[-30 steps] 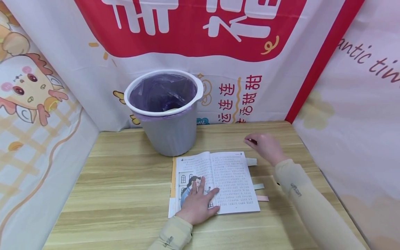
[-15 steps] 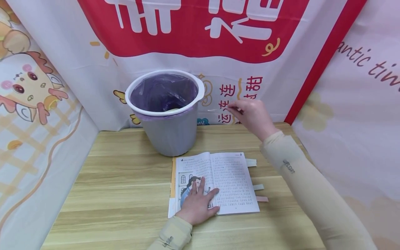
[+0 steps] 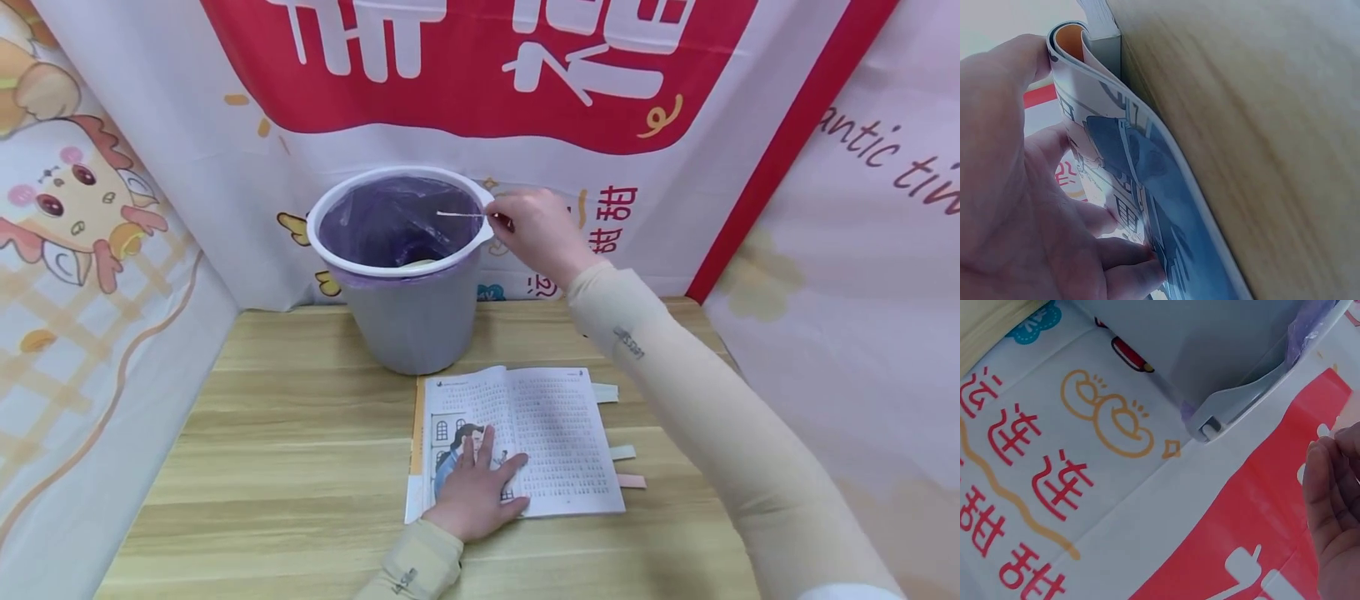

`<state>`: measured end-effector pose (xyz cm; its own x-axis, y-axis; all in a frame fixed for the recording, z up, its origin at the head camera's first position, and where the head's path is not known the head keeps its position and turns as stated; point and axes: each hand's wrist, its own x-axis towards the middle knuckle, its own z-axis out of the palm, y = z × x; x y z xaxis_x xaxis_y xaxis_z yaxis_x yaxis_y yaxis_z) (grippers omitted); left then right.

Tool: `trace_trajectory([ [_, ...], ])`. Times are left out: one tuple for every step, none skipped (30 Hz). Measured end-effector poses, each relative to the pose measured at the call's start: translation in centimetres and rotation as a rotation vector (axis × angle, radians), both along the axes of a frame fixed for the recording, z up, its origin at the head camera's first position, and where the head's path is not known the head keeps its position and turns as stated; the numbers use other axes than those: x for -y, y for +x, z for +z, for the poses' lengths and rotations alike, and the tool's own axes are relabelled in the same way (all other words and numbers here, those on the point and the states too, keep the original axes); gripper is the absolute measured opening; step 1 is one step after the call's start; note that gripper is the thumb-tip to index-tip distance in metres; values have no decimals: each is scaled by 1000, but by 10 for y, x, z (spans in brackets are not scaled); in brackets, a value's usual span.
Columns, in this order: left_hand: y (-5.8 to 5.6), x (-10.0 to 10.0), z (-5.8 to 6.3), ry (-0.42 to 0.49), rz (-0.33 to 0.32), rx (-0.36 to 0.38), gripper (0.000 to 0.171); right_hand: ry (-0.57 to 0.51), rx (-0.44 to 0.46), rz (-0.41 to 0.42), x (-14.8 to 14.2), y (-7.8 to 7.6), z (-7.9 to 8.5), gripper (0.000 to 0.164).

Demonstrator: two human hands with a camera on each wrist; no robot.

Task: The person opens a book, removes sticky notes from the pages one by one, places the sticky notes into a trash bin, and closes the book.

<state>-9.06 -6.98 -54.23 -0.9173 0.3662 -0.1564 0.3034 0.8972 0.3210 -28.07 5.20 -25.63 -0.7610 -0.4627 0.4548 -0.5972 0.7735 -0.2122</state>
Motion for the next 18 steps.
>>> trace_trajectory([
  [0,0,0,-2,0,-3,66,7,22,-10,5,-2,1,29],
  [0,0,1,-1,-2,-5,66,17,41,-21,9,-4,2,29],
  [0,0,2,-2,-2,-4,66,21,56,-25,13,-6,2,29],
  [1,0,4,-4,-1,-1,66,28,70,-27,18,-8,2,29],
  [1,0,6,-4,0,4,66,34,72,-24,21,-10,2,29],
  [1,0,7,-3,3,7,66,38,69,-15,25,-13,1,29],
  [1,0,8,-4,4,11,66,44,64,-10,28,-16,0,29],
  [1,0,9,-2,4,13,65,53,66,-9,31,-18,-2,29],
  [1,0,9,-4,3,14,65,63,67,-9,34,-20,-3,30],
  [1,-1,9,-6,4,17,65,76,66,-9,37,-22,-5,31],
  [1,-1,8,-7,4,20,65,85,65,-5,39,-24,-7,32],
  [1,0,7,-9,4,23,65,96,72,-5,42,-25,-9,34],
  [1,0,7,-11,4,27,65,111,80,-10,44,-25,-10,35],
  [1,0,7,-12,4,30,65,119,85,-10,45,-25,-12,36],
  [1,1,6,-14,5,34,65,122,84,-7,46,-26,-13,37],
  [1,1,6,-14,7,36,65,122,86,-4,47,-26,-14,37],
  [2,2,6,-13,8,39,65,120,87,-1,48,-26,-15,36],
  [2,2,6,-14,10,40,65,119,87,-1,48,-25,-16,36],
])
